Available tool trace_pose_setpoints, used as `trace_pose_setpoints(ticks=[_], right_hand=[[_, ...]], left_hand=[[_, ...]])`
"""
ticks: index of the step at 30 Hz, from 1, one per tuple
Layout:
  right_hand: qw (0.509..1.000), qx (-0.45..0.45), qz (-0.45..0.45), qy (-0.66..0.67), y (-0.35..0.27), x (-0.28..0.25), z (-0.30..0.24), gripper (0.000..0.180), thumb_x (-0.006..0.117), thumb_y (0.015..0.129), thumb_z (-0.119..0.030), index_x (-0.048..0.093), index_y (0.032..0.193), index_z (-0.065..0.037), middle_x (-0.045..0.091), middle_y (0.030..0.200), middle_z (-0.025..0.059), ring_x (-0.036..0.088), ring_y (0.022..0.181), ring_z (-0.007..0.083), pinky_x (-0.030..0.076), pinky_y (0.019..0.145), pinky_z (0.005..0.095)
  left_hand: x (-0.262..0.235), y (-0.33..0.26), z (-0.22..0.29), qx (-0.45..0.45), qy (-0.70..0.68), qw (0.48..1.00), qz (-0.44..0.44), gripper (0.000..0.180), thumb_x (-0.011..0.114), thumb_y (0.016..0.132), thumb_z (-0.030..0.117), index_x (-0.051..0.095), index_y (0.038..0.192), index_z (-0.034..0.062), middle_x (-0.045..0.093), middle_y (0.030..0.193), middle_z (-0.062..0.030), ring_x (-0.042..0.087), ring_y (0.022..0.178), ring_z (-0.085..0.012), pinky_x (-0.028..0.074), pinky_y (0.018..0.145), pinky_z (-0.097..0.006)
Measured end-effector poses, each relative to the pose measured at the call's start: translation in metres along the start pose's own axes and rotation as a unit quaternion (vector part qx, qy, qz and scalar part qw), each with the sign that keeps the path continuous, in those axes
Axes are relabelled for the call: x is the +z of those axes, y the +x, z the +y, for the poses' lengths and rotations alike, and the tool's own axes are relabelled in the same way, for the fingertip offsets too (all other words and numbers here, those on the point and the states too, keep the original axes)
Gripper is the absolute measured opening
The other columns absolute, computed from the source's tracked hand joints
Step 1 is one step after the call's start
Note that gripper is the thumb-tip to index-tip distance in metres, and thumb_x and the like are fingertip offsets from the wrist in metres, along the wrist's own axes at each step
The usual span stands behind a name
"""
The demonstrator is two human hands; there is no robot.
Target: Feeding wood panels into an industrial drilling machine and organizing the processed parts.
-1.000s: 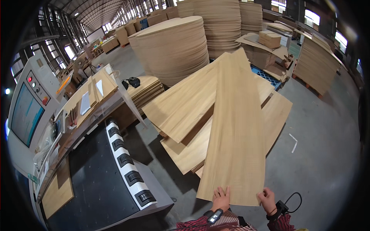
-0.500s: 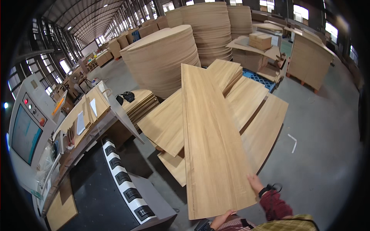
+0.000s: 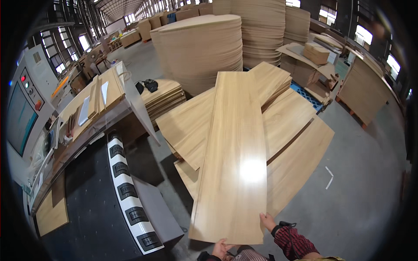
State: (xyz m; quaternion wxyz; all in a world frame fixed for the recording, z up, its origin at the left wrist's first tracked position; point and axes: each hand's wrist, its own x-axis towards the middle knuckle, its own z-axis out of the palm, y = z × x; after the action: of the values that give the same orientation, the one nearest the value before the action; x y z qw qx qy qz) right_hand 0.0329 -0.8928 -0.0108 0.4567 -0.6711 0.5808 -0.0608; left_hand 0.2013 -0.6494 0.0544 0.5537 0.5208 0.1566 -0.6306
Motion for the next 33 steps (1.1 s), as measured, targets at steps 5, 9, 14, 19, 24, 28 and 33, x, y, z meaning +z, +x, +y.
trace_pose_setpoints(ticks=[5, 9, 14, 19, 24, 28, 33], right_hand=[[0.970, 0.056, -0.131, 0.199, 0.036, 0.050, -0.039, 0.038, 0.050, 0.091, -0.034, 0.055, 0.102, 0.002, 0.061, 0.083, 0.0144, 0.061, 0.070, 0.0234, 0.049, 0.059, 0.0350], [0.922, 0.086, -0.295, 0.236, 0.037, 0.057, -0.086, 0.031, 0.049, 0.093, -0.028, 0.049, 0.107, -0.001, 0.059, 0.091, 0.0092, 0.060, 0.073, 0.0197, 0.050, 0.062, 0.0320], [0.933, -0.011, -0.360, 0.030, -0.015, 0.050, -0.061, 0.028, 0.047, 0.092, -0.025, 0.059, 0.087, 0.000, 0.060, 0.073, 0.0092, 0.060, 0.061, 0.0159, 0.048, 0.050, 0.0290], [0.783, -0.066, -0.613, -0.081, -0.160, 0.088, -0.071, 0.031, 0.051, 0.094, -0.027, 0.056, 0.116, -0.006, 0.065, 0.102, 0.0116, 0.062, 0.089, 0.0200, 0.050, 0.079, 0.0324], [0.573, -0.441, -0.686, -0.082, -0.388, 0.200, -0.257, 0.029, 0.049, 0.096, -0.025, 0.056, 0.113, -0.004, 0.065, 0.096, 0.0098, 0.062, 0.085, 0.0171, 0.049, 0.076, 0.0277], [0.465, -0.500, -0.723, -0.101, -0.506, 0.285, -0.355, 0.031, 0.052, 0.093, -0.028, 0.059, 0.110, -0.003, 0.063, 0.100, 0.0139, 0.061, 0.091, 0.0269, 0.048, 0.082, 0.0318], [0.362, -0.690, -0.625, -0.044, -0.637, 0.366, -0.475, 0.024, 0.061, 0.082, -0.019, 0.062, 0.101, -0.003, 0.063, 0.097, 0.0150, 0.060, 0.090, 0.0329, 0.049, 0.079, 0.0374]], left_hand=[[-0.043, 0.040, 0.050, 0.089, -0.102, 0.990, 0.052, 0.036, 0.045, 0.089, 0.027, 0.047, 0.116, 0.0018, 0.057, 0.116, -0.0193, 0.059, 0.099, -0.0384, 0.047, 0.090, -0.046], [-0.074, 0.037, 0.079, 0.134, -0.133, 0.980, 0.069, 0.035, 0.047, 0.090, 0.028, 0.047, 0.118, 0.0060, 0.057, 0.118, -0.0120, 0.059, 0.100, -0.0315, 0.043, 0.091, -0.040], [-0.083, -0.020, 0.048, 0.182, -0.063, 0.981, 0.009, 0.054, 0.057, 0.090, 0.027, 0.038, 0.136, 0.0063, 0.058, 0.117, -0.0095, 0.059, 0.102, -0.0190, 0.045, 0.088, -0.034], [-0.163, -0.096, -0.042, 0.116, 0.001, 0.992, 0.041, 0.048, 0.055, 0.092, 0.028, 0.041, 0.133, 0.0065, 0.060, 0.113, -0.0077, 0.059, 0.098, -0.0160, 0.046, 0.084, -0.029], [-0.328, -0.194, -0.198, 0.282, 0.084, 0.917, 0.271, 0.043, 0.059, 0.085, 0.039, 0.059, 0.111, 0.0053, 0.063, 0.087, -0.0133, 0.062, 0.092, -0.0273, 0.047, 0.063, -0.039], [-0.401, -0.335, -0.203, 0.251, -0.181, 0.902, 0.302, 0.019, 0.050, 0.091, 0.023, 0.060, 0.094, 0.0067, 0.059, 0.077, -0.0019, 0.051, 0.060, -0.0091, 0.040, 0.054, -0.021], [-0.464, -0.448, -0.182, 0.344, -0.320, 0.753, 0.461, 0.036, 0.047, 0.095, 0.022, 0.048, 0.124, 0.0001, 0.063, 0.103, -0.0144, 0.063, 0.089, -0.0192, 0.050, 0.077, -0.028]])
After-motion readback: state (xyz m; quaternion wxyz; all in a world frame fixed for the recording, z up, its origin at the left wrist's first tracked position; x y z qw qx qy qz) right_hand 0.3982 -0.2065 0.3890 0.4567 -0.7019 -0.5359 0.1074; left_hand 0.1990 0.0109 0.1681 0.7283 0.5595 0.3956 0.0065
